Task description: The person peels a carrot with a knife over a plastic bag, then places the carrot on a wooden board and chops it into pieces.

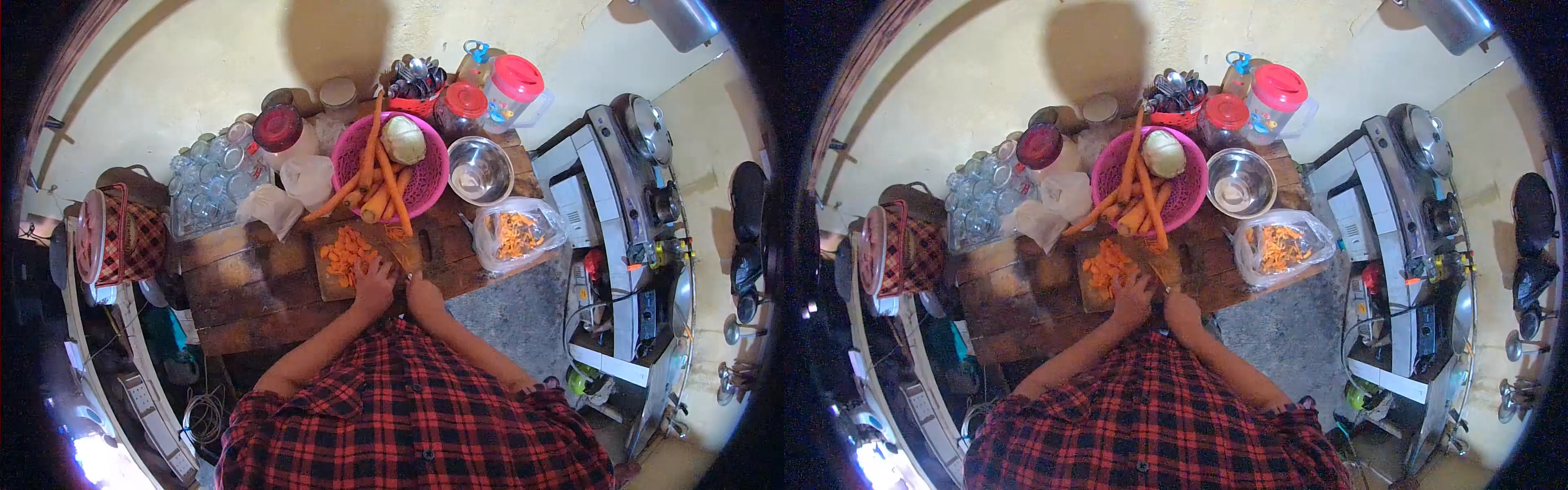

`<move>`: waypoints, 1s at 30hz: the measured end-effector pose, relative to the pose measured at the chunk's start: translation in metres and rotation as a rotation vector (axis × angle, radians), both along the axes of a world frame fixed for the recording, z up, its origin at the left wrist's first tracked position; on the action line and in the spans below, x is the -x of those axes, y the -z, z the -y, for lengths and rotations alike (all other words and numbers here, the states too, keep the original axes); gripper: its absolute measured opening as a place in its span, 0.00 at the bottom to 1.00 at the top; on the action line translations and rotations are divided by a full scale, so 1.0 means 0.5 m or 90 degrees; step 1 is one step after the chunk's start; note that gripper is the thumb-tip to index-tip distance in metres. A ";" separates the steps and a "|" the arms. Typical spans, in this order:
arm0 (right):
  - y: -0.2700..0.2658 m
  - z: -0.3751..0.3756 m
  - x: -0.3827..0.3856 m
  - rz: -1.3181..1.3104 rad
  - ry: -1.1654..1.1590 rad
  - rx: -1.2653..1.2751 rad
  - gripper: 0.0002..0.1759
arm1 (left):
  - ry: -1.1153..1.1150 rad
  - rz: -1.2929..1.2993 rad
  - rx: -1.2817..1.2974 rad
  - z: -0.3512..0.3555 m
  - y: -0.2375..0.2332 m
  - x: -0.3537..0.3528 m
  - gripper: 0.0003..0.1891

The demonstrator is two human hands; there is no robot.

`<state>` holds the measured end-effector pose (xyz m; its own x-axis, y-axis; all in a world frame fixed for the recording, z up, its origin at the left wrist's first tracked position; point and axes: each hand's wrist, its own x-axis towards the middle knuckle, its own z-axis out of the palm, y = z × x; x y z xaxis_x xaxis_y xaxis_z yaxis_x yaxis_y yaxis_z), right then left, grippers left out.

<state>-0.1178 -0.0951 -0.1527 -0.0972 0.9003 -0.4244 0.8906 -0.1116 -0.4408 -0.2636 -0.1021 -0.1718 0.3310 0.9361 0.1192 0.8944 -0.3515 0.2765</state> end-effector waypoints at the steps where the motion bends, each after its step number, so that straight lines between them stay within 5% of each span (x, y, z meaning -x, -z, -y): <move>1: 0.003 -0.004 0.004 -0.001 -0.023 -0.032 0.17 | 0.006 -0.010 -0.003 0.000 -0.002 0.002 0.12; 30: -0.022 0.011 -0.013 -0.013 -0.025 0.059 0.18 | -0.012 0.034 -0.037 -0.003 0.010 0.003 0.15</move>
<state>-0.1112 -0.1005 -0.1417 -0.1413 0.8527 -0.5030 0.8858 -0.1179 -0.4488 -0.2652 -0.1005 -0.1770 0.3056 0.9329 0.1905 0.8855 -0.3520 0.3033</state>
